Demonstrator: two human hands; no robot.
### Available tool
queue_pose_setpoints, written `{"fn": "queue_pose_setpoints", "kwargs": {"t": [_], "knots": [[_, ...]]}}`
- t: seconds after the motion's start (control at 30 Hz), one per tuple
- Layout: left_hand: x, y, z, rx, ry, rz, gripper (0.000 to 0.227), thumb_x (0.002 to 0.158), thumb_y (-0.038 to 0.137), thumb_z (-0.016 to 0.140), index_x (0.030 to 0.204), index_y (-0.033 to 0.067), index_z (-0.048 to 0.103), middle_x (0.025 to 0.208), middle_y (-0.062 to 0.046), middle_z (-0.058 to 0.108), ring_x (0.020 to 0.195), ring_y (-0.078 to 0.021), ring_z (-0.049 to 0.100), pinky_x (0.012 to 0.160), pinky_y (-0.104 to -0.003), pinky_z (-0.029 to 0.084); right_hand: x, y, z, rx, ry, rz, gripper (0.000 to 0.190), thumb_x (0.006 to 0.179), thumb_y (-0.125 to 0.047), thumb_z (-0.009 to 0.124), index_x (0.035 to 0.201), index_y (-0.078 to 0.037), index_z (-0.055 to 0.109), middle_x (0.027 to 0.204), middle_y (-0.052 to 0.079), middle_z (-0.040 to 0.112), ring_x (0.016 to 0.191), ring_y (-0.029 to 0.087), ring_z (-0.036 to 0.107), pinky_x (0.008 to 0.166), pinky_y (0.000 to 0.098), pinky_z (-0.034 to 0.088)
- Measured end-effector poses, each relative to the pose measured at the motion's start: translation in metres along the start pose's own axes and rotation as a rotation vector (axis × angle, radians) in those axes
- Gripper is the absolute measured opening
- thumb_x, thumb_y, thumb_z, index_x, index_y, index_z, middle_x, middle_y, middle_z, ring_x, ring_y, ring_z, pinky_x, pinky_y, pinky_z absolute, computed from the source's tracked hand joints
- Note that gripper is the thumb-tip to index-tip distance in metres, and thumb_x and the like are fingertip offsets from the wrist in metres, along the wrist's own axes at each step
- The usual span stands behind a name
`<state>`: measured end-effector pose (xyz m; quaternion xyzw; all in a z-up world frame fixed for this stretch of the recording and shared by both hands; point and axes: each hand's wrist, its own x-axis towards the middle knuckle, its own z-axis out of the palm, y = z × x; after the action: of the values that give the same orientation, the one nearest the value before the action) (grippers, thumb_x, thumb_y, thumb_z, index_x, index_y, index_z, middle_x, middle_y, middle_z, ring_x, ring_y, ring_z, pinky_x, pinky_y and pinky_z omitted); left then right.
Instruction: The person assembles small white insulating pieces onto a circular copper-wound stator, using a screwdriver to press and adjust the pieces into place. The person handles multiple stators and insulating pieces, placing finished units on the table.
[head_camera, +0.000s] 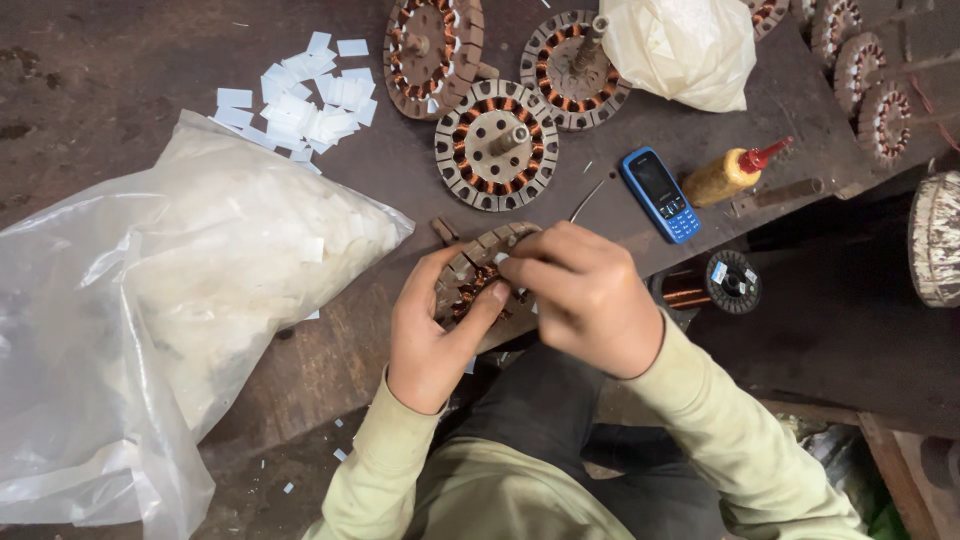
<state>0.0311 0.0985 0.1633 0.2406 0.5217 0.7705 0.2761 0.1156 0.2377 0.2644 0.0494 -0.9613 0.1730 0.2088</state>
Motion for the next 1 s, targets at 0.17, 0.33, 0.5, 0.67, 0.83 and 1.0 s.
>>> {"fn": "queue_pose_setpoints", "kwargs": {"t": [0.17, 0.33, 0.5, 0.67, 0.83, 1.0], "knots": [[-0.001, -0.004, -0.006, 0.016, -0.045, 0.019, 0.039, 0.093, 0.005, 0.073, 0.129, -0.0016, 0.058, 0.114, -0.006, 0.07, 0.102, -0.0103, 0.068, 0.091, -0.027, 0.056, -0.001, -0.007, 0.012, -0.158, 0.018, -0.072, 0.029, 0.063, 0.003, 0.074, 0.091, -0.001, 0.065, 0.092, 0.012, 0.061, 0.081, 0.032, 0.06, 0.066, 0.0409, 0.052], [0.0, -0.001, -0.007, 0.105, -0.032, 0.062, 0.042, 0.091, 0.004, 0.075, 0.129, -0.0016, 0.058, 0.116, -0.007, 0.067, 0.103, -0.0116, 0.066, 0.09, -0.028, 0.056, 0.001, -0.012, 0.019, -0.188, 0.066, -0.052, 0.033, 0.061, 0.002, 0.075, 0.093, -0.002, 0.066, 0.092, 0.012, 0.059, 0.084, 0.032, 0.06, 0.068, 0.0414, 0.052], [-0.011, 0.013, -0.007, 0.396, -0.015, 0.254, 0.053, 0.081, 0.013, 0.088, 0.125, 0.0007, 0.061, 0.115, -0.011, 0.067, 0.104, -0.0218, 0.068, 0.091, -0.033, 0.054, -0.011, -0.022, 0.004, -0.033, 0.054, 0.068, 0.043, 0.066, 0.005, 0.072, 0.108, -0.003, 0.072, 0.109, 0.012, 0.066, 0.102, 0.033, 0.065, 0.087, 0.0419, 0.056], [-0.028, 0.016, -0.001, 0.462, 0.021, 0.304, 0.047, 0.074, 0.015, 0.092, 0.113, 0.0045, 0.069, 0.11, -0.01, 0.071, 0.1, -0.0266, 0.069, 0.089, -0.036, 0.055, -0.043, -0.026, 0.007, 0.178, 0.106, 0.25, 0.053, 0.082, -0.01, 0.072, 0.131, 0.001, 0.057, 0.133, 0.023, 0.056, 0.127, 0.039, 0.054, 0.107, 0.0485, 0.043], [-0.036, 0.014, 0.0, 0.516, -0.018, 0.425, 0.045, 0.073, 0.015, 0.093, 0.111, 0.004, 0.071, 0.107, -0.01, 0.073, 0.099, -0.028, 0.07, 0.088, -0.039, 0.056, -0.076, -0.013, 0.023, 0.419, 0.048, 0.29, 0.074, 0.083, -0.04, 0.083, 0.137, 0.0, 0.053, 0.13, 0.016, 0.06, 0.123, 0.032, 0.059, 0.108, 0.0445, 0.047], [-0.042, 0.011, 0.0, 0.503, -0.092, 0.515, 0.045, 0.075, 0.012, 0.089, 0.115, 0.003, 0.071, 0.111, -0.011, 0.072, 0.102, -0.0298, 0.071, 0.091, -0.042, 0.056, -0.101, -0.002, 0.04, 0.391, 0.136, 0.175, 0.061, 0.088, -0.046, 0.078, 0.127, -0.003, 0.058, 0.124, 0.011, 0.063, 0.118, 0.031, 0.061, 0.107, 0.0463, 0.051]]}}
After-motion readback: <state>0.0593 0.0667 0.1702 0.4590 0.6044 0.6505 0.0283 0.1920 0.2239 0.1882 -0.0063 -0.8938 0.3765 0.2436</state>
